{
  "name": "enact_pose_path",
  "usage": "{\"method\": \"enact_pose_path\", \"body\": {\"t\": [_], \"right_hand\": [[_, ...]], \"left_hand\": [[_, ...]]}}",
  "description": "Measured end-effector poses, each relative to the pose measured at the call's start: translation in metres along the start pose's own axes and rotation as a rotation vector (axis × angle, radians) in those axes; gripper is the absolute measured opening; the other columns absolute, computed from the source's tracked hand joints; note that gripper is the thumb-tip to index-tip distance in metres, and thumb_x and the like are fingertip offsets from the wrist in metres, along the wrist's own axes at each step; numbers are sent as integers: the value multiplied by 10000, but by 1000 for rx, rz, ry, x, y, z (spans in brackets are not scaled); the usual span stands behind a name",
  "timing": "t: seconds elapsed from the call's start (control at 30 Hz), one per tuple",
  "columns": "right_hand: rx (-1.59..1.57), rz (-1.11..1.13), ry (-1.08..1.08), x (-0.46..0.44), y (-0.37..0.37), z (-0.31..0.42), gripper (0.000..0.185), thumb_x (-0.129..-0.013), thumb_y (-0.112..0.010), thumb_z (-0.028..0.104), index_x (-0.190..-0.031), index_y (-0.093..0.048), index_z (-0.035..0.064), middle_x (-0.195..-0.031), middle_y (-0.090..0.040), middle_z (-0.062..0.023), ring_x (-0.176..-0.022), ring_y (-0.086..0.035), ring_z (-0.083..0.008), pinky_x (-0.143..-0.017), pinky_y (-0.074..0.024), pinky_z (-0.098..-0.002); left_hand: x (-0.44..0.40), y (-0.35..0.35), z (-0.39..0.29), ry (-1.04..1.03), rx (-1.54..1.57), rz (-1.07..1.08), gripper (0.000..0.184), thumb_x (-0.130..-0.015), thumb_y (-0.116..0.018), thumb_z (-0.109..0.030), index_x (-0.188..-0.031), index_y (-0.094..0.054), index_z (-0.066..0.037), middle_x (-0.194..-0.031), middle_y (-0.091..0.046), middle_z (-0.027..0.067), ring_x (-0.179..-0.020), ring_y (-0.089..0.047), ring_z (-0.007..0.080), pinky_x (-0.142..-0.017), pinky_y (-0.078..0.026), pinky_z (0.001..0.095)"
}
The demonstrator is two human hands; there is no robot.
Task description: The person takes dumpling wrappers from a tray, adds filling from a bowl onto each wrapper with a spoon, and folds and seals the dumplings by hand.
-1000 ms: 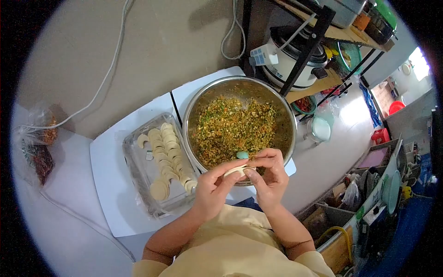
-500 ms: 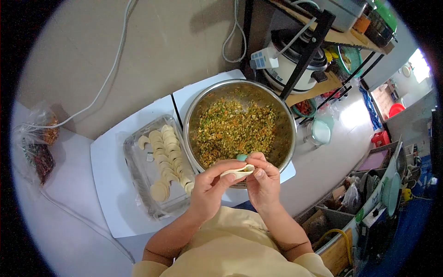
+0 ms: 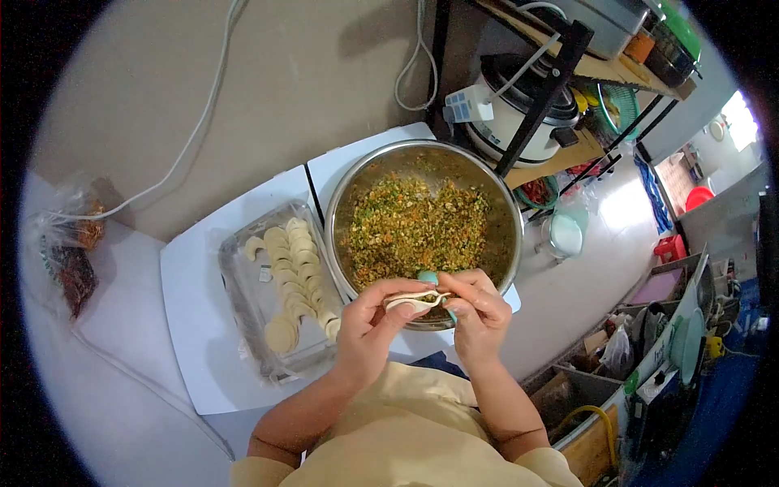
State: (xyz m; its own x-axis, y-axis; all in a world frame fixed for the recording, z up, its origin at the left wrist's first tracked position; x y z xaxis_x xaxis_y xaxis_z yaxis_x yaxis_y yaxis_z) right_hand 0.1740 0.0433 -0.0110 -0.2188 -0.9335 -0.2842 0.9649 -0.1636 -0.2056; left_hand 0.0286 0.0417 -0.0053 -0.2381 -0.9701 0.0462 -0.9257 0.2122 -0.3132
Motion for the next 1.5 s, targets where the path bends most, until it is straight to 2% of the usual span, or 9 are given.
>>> {"method": "enact_pose_path", "body": {"t": [0.03, 0.17, 0.37, 0.57, 0.7, 0.9, 0.97, 1.17, 1.5], "right_hand": [[27, 45, 27, 0, -1, 2, 70, -790, -646, 62, -799, -651, -7, -856, -592, -103, -771, -538, -171, -670, -420, -262], [128, 81, 105, -2, 0, 6, 176, -761, -662, 26, -933, -696, 10, -853, -605, -96, -795, -552, -174, -679, -429, -259], [95, 9, 67, 0, -1, 8, 90, -755, -675, 39, -838, -686, 7, -845, -591, -85, -772, -537, -169, -655, -416, -256], [171, 101, 85, -1, -2, 12, 194, -730, -668, 0, -920, -703, 14, -842, -590, -83, -782, -539, -174, -665, -424, -266], [236, 84, 175, -1, -4, 17, 193, -734, -665, 10, -922, -706, 20, -832, -586, -73, -785, -537, -171, -670, -421, -266], [247, 167, 84, -3, -5, 15, 92, -743, -667, 55, -832, -687, 41, -812, -586, -78, -776, -532, -197, -682, -419, -294], [376, 113, 286, -4, -4, 23, 170, -731, -675, 61, -897, -709, 63, -805, -584, -80, -771, -531, -228, -688, -420, -322], [447, 150, 324, -5, -7, 29, 76, -725, -675, 91, -795, -672, 61, -789, -600, -71, -780, -551, -241, -728, -396, -350], [485, 146, 372, -2, -6, 25, 173, -719, -681, 104, -886, -705, 65, -807, -621, -61, -784, -560, -239, -747, -383, -345]], "left_hand": [[0, 1, 2, -18, 11, -2, 202, -916, -504, -42, -1105, -544, 21, -1117, -581, 110, -995, -575, 150, -884, -469, 274], [0, -4, -1, -49, 3, 47, 165, -905, -518, -24, -1065, -501, 10, -1114, -578, 122, -993, -568, 147, -875, -468, 274], [0, -3, 1, 6, 114, 19, 159, -905, -517, -26, -1059, -509, 10, -1123, -571, 124, -1021, -556, 157, -893, -448, 280], [1, -5, -2, -23, 6, 38, 146, -897, -518, -9, -1042, -530, 2, -1093, -574, 106, -1013, -554, 147, -887, -445, 277], [0, -4, 0, -26, 10, 37, 154, -889, -521, 5, -1042, -527, -3, -1076, -573, 93, -998, -553, 139, -875, -446, 271], [1, -2, -2, -3, -12, 17, 147, -882, -536, 10, -1025, -509, -8, -1037, -573, 82, -973, -554, 122, -845, -451, 258], [0, -7, 0, 4, 53, 52, 140, -890, -534, -4, -1024, -492, -9, -1017, -573, 80, -953, -558, 115, -833, -452, 251], [0, -7, 3, 23, 62, 50, 126, -902, -525, -22, -1016, -474, -6, -996, -568, 77, -928, -566, 112, -836, -460, 254], [1, -9, 7, 12, 33, 45, 108, -910, -525, -40, -994, -469, -3, -952, -556, 70, -898, -573, 116, -822, -485, 257]]}}
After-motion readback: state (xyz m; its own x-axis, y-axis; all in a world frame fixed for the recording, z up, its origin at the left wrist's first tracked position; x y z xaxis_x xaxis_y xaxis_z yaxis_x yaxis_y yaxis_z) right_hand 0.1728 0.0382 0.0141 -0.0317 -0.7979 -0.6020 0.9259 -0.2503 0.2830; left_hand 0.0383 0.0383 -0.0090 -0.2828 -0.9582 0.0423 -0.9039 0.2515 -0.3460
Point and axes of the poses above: each hand's wrist, its own x-axis away from the middle knuckle, its own y-axis out of the back of the hand, z = x × y, the point moved 6 cm from there along -x, towards the middle knuckle
